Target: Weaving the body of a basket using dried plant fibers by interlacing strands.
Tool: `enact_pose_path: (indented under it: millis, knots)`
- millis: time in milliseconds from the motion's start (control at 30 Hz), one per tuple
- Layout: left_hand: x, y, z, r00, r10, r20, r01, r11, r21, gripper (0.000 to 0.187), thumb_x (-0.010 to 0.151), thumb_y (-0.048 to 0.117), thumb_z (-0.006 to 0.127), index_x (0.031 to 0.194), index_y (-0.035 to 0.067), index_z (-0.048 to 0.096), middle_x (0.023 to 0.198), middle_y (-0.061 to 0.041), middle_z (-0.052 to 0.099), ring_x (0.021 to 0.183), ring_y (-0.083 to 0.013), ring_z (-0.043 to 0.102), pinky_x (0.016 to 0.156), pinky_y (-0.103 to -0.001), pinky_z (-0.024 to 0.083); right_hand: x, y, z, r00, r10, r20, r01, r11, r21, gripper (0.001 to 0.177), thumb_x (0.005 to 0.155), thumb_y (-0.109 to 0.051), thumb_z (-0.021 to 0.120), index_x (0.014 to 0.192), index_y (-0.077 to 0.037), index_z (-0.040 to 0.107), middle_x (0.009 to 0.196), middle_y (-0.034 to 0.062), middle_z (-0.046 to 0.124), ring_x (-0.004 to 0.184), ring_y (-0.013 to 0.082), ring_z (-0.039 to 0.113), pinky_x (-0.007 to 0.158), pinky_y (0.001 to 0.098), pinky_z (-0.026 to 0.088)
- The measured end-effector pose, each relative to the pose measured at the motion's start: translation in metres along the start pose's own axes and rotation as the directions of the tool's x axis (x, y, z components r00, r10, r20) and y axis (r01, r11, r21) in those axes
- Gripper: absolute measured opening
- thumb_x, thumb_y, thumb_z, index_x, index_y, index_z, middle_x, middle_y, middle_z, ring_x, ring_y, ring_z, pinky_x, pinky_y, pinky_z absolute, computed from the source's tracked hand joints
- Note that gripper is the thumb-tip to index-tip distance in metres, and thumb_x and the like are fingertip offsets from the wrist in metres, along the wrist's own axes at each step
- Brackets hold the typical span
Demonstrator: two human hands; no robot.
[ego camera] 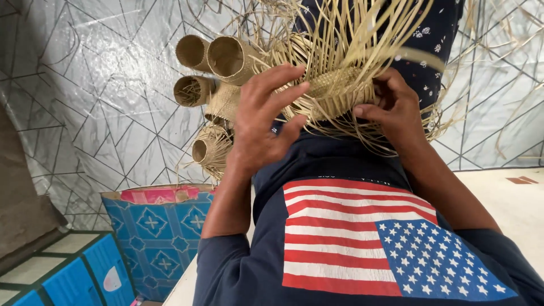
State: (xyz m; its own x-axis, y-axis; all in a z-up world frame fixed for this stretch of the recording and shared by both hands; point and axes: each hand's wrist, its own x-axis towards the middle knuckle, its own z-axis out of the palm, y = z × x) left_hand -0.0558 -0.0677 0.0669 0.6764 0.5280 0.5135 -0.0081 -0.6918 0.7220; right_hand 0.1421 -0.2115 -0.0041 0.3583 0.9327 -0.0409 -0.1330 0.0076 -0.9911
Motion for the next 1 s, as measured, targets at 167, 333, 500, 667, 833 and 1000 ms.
enact_pose_path:
  millis: [167, 333, 500, 667, 833, 1000]
  knots:
    - [0.015, 0.071, -0.010, 0.962, 0.180, 0.206, 0.049, 0.625, -0.779, 0.027, 0.090, 0.012, 0.046, 0.116, 0.017, 0.054, 0.122, -0.003, 0.058, 0.085, -0.0113, 0.066, 0.068, -0.023, 0.058, 0.011, -0.011, -0.001, 0.979, 0.203, -0.015, -0.202, 0.979, 0.034, 0.047, 0.073, 0.005, 0.063, 0.117, -0.003, 0.046, 0.104, 0.0065, 0.054, 0.093, 0.0136, 0.054, 0.084, 0.0229, 0.047]
    - [0.014, 0.079, 0.004, 0.892, 0.394, 0.221, 0.089, 0.327, -0.941, 0.030, 0.103, 0.023, 0.040, 0.132, 0.023, 0.045, 0.130, 0.000, 0.057, 0.087, -0.0123, 0.074, 0.074, -0.025, 0.064, 0.008, 0.012, 0.001, 0.997, 0.013, -0.073, -0.012, 1.000, 0.006, 0.048, 0.077, 0.003, 0.077, 0.113, 0.002, 0.046, 0.091, 0.0070, 0.047, 0.089, 0.0142, 0.050, 0.076, 0.0299, 0.048]
    - [0.016, 0.078, 0.012, 0.876, 0.422, 0.236, 0.072, 0.370, -0.926, 0.031, 0.100, 0.020, 0.045, 0.131, 0.022, 0.046, 0.127, 0.000, 0.058, 0.090, -0.0137, 0.072, 0.079, -0.028, 0.061, 0.003, -0.004, 0.010, 0.989, 0.068, -0.128, -0.066, 0.998, 0.020, 0.051, 0.071, 0.000, 0.080, 0.113, 0.000, 0.049, 0.092, 0.0084, 0.052, 0.087, 0.0141, 0.052, 0.074, 0.0281, 0.049]
    - [0.014, 0.072, 0.015, 0.867, 0.428, 0.253, 0.047, 0.435, -0.899, 0.033, 0.096, 0.016, 0.051, 0.129, 0.021, 0.047, 0.124, 0.001, 0.060, 0.094, -0.0150, 0.071, 0.083, -0.030, 0.059, 0.008, 0.009, 0.002, 0.994, 0.055, -0.094, -0.056, 0.998, -0.014, 0.049, 0.074, -0.002, 0.079, 0.114, 0.000, 0.050, 0.093, 0.0118, 0.054, 0.087, 0.0160, 0.054, 0.075, 0.0307, 0.050]
    - [0.014, 0.064, 0.024, 0.847, 0.455, 0.276, 0.030, 0.477, -0.878, 0.036, 0.093, 0.012, 0.056, 0.128, 0.020, 0.049, 0.121, 0.001, 0.061, 0.098, -0.0163, 0.069, 0.087, -0.032, 0.057, 0.009, 0.010, 0.003, 0.993, 0.056, -0.105, -0.055, 0.998, 0.011, 0.048, 0.074, -0.002, 0.080, 0.112, -0.001, 0.050, 0.090, 0.0093, 0.051, 0.082, 0.0147, 0.050, 0.073, 0.0290, 0.049]
    - [0.020, 0.077, 0.022, 0.831, 0.474, 0.291, -0.005, 0.530, -0.848, 0.039, 0.090, 0.008, 0.061, 0.126, 0.019, 0.050, 0.119, 0.002, 0.062, 0.102, -0.0176, 0.067, 0.091, -0.034, 0.054, 0.010, 0.014, 0.001, 0.984, 0.101, -0.144, -0.089, 0.992, 0.084, 0.050, 0.070, -0.001, 0.080, 0.110, -0.004, 0.049, 0.089, 0.0054, 0.050, 0.081, 0.0118, 0.050, 0.072, 0.0246, 0.049]
